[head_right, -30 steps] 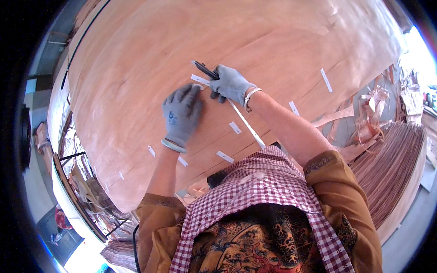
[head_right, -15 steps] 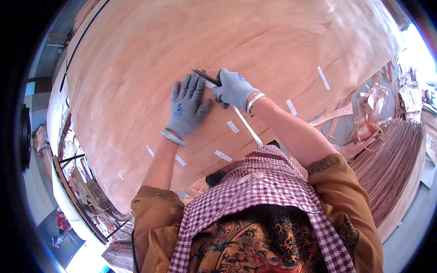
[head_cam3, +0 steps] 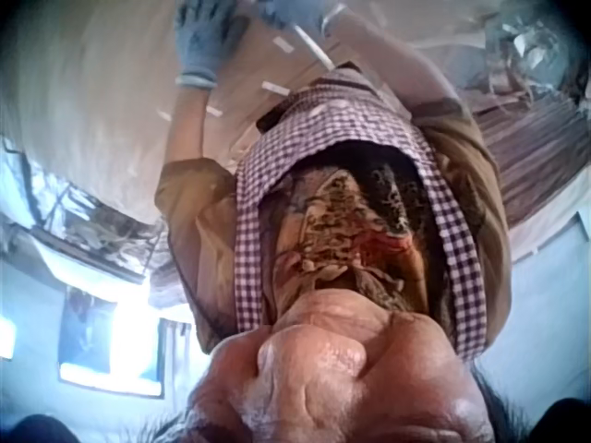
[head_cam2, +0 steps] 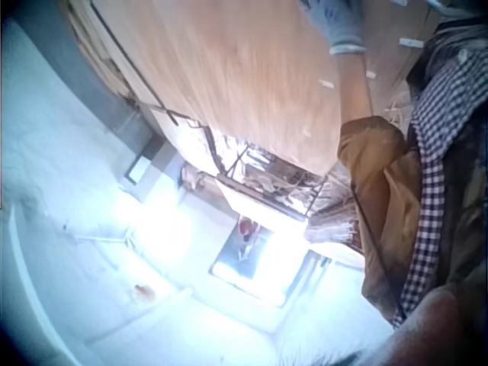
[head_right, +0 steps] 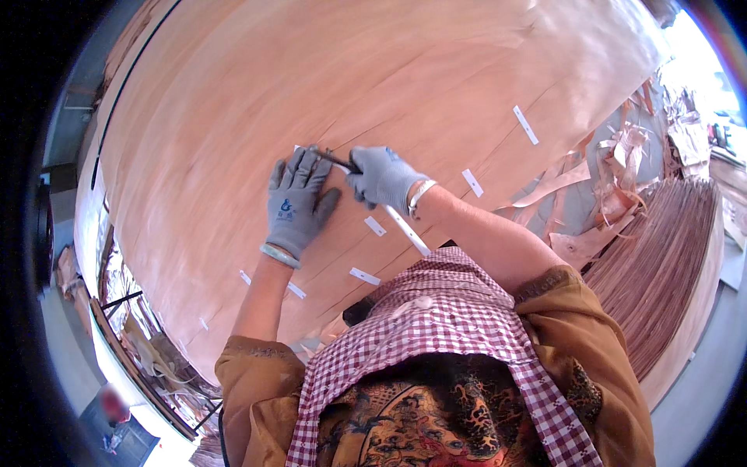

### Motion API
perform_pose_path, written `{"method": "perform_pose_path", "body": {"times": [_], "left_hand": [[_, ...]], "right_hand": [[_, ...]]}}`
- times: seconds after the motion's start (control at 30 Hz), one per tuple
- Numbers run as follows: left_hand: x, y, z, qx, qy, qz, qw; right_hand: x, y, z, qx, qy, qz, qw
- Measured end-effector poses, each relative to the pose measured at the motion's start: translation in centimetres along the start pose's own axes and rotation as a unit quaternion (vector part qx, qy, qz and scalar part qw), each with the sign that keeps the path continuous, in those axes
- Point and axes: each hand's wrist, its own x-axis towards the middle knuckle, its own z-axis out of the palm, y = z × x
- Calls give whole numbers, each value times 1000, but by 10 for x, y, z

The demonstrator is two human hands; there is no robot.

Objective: The person trims large sheets of wood veneer with a utility knife, peeling off small pieces of tape, and uses a long-handled tool to flip and manage the sheets within a workshop stack.

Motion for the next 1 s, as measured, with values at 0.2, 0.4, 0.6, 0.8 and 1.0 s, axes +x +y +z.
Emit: {"method": "perform_pose_path", "body": {"times": [0.2,0.4,0.6,0.8,1.0], "left_hand": [[-1,3,-3,30,1,3,1000],[32,24,4,10,53,39,998],[84,66,41,-54,101,76,990],[88,67,37,-48,47,51,996],[90,71,41,12,2,36,999]], "right_hand": [[-17,1,-29,134,-48,-14,990],[-1,22,-99,97,81,17,992],[4,32,-94,71,104,19,992],[-17,35,-94,77,108,49,990],[-33,31,-61,160,26,-30,986]]}}
